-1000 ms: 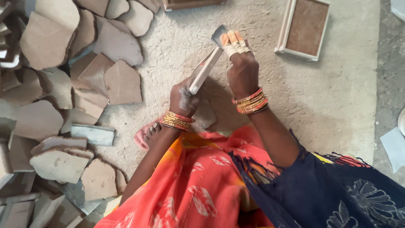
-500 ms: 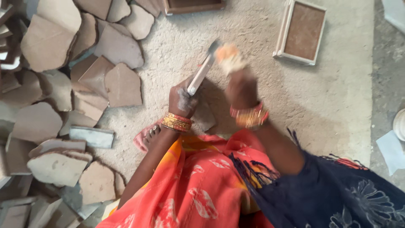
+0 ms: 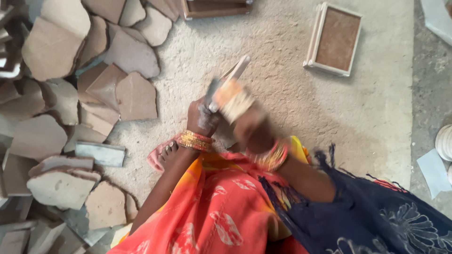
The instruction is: The person sits on the floor and smooths the edges of rectangular ceramic tiles using a handheld sanding block. They pick up tiles from a pile, rub the edges against the block, and place the tiles back down.
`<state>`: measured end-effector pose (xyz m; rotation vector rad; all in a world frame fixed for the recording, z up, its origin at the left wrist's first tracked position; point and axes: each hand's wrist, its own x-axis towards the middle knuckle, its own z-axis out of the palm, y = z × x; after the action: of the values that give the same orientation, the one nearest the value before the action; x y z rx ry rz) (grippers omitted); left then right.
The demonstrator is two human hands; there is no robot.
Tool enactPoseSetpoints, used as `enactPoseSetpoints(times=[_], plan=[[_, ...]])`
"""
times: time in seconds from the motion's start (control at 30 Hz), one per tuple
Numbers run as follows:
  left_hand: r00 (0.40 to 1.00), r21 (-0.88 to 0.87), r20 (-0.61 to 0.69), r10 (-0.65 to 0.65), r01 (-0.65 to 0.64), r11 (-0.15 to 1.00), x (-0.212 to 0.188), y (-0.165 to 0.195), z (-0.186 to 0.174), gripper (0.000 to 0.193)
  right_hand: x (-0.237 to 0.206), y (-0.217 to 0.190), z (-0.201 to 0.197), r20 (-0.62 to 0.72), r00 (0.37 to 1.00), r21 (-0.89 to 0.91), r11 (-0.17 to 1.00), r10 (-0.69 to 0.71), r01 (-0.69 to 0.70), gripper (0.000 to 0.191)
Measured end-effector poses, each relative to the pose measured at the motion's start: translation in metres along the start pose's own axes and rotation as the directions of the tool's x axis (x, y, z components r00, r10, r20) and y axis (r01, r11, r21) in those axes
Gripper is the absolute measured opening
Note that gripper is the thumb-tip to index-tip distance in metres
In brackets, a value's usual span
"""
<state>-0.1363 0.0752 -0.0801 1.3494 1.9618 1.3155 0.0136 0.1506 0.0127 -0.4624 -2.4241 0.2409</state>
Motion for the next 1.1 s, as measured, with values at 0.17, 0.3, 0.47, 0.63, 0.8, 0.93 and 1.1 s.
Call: enactPoseSetpoints(times=[0.17, 0.3, 0.47, 0.63, 0.8, 0.93, 1.1], plan=[[1.0, -0.113, 0.024, -0.01, 0.013, 0.994, -0.016, 0.0, -0.015, 0.04, -0.002, 0.044, 0.028, 0.171, 0.935, -0.181, 0.943, 0.31, -0.279, 0.018], [0.993, -0.151, 0.024, 0.119, -0.114, 0.982, -0.002, 0.019, -0.062, 0.049, 0.021, 0.085, 0.034, 0.154, 0.839, 0.24, 0.803, 0.523, -0.545, 0.027], [0.983, 0.247, 0.066, -0.171, 0.15, 0.957, -0.028, 0.032, -0.087, 0.045, 0.007, -0.024, 0.02, 0.398, 0.697, 0.288, 0.64, 0.597, -0.712, 0.037], [0.999, 0.287, 0.005, 0.045, -0.045, 0.957, -0.044, -0.004, -0.075, 0.018, 0.01, -0.091, 0.001, 0.148, 0.981, 0.364, 0.915, 0.128, -0.174, 0.06], [0.997, 0.231, -0.079, 0.004, 0.014, 0.973, -0.043, -0.013, -0.067, 0.014, 0.004, -0.052, 0.039, 0.199, 0.965, 0.173, 0.963, 0.169, -0.205, 0.056], [0.992, 0.106, -0.124, 0.01, 0.004, 0.994, -0.047, -0.003, -0.079, 0.028, 0.023, 0.035, 0.075, 0.221, 0.891, -0.049, 0.917, 0.397, -0.396, 0.048], [0.986, 0.123, -0.164, 0.008, 0.012, 0.992, -0.039, -0.011, -0.076, 0.019, 0.018, -0.001, 0.059, 0.208, 0.947, 0.096, 0.958, 0.245, -0.269, 0.038]])
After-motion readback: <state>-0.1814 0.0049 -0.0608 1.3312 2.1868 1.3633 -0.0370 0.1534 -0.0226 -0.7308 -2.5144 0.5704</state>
